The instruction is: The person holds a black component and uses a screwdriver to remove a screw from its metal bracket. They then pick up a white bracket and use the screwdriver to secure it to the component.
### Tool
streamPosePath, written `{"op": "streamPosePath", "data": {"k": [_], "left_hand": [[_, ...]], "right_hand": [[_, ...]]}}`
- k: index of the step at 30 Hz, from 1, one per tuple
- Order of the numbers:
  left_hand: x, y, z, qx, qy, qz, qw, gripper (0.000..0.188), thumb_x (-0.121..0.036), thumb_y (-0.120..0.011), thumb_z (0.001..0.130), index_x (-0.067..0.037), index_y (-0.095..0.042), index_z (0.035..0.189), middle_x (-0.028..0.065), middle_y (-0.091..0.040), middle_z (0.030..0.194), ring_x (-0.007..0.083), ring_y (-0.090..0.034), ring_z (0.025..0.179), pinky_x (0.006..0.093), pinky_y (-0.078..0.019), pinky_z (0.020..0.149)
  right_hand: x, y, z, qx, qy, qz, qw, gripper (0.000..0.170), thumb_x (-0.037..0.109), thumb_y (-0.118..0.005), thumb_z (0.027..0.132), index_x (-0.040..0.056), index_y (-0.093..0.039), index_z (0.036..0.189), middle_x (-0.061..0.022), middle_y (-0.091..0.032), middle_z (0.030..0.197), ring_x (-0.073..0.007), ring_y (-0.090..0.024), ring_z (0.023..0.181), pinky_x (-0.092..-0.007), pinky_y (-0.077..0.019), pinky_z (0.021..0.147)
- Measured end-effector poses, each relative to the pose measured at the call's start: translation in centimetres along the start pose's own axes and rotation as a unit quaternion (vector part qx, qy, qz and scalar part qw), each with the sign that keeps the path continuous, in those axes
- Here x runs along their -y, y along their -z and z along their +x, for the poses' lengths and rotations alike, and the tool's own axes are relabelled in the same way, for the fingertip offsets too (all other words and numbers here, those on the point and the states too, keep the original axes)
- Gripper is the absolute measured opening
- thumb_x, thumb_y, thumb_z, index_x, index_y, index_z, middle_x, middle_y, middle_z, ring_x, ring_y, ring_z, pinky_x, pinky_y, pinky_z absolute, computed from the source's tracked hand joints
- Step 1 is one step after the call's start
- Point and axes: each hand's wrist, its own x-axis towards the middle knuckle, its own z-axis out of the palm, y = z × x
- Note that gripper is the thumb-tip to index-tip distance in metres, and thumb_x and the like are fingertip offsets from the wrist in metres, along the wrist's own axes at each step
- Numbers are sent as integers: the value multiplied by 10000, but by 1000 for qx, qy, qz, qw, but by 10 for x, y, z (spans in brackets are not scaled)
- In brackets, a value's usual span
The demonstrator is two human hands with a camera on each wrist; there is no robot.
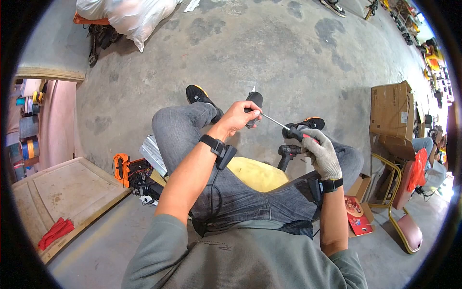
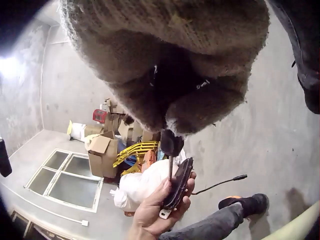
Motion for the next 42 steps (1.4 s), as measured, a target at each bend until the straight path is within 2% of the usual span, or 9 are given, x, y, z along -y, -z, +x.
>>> {"op": "streamPosePath", "data": {"k": [7,16,18,19,21,25,27,34,42], "left_hand": [[2,-3,-1,1,8,-11,1000,139,-101,-618,981,10,-659,1055,100,-684,985,163,-671,895,321,-615,698],[-3,-5,-4,3,11,-19,1000,186,-122,-629,980,12,-662,1104,102,-660,1065,180,-680,939,328,-620,700],[-10,-9,-8,-8,-5,-52,999,329,-106,-612,985,14,-572,1288,115,-632,1154,193,-682,942,326,-617,679],[-15,-11,-11,-7,-6,-51,999,329,-106,-612,985,14,-572,1288,115,-632,1154,193,-682,942,326,-617,679],[-23,-13,-17,-50,-34,-77,995,507,-58,-586,978,-14,-410,1451,131,-603,1215,209,-684,943,329,-613,658],[-12,-9,-15,-96,7,-74,993,610,9,-571,944,-42,-321,1498,139,-589,1229,226,-687,937,338,-613,644],[-8,-4,-12,-48,-9,-93,994,627,57,-566,908,-47,-343,1484,140,-579,1230,241,-687,948,361,-619,657],[-4,-8,-15,-38,-29,-176,983,647,67,-581,893,-55,-350,1485,128,-569,1219,236,-667,996,367,-622,689],[-6,-10,-11,-37,-12,-49,998,800,87,-579,869,-152,-283,1573,99,-542,1243,182,-642,974,299,-550,709]], "right_hand": [[0,-10,0,-71,12,149,986,292,91,-627,928,12,-561,1201,-61,-609,918,-105,-604,716,-229,-510,595],[-8,-4,3,-73,29,159,984,300,91,-639,920,-4,-556,1192,-71,-619,919,-110,-603,684,-233,-509,610],[-7,-2,4,-76,29,164,983,304,78,-635,922,0,-550,1203,-68,-613,904,-117,-608,699,-237,-512,613],[-7,-1,4,-79,31,168,982,309,66,-631,924,3,-543,1214,-65,-608,890,-125,-614,713,-241,-516,616],[-7,2,4,-85,39,175,980,313,72,-634,928,3,-539,1218,-62,-606,890,-124,-609,709,-240,-511,618],[-13,7,-2,-76,46,204,975,322,86,-638,936,3,-532,1228,-53,-600,888,-121,-591,693,-238,-497,622],[-14,6,-3,-78,53,213,973,317,77,-629,927,-4,-539,1220,-71,-610,912,-119,-595,692,-237,-504,616],[-8,0,-5,-72,55,187,978,317,66,-619,910,-13,-546,1208,-90,-627,937,-124,-617,693,-241,-519,605],[11,-15,-4,-78,63,138,985,319,89,-631,908,-4,-560,1204,-82,-629,902,-123,-628,721,-225,-512,607]]}}
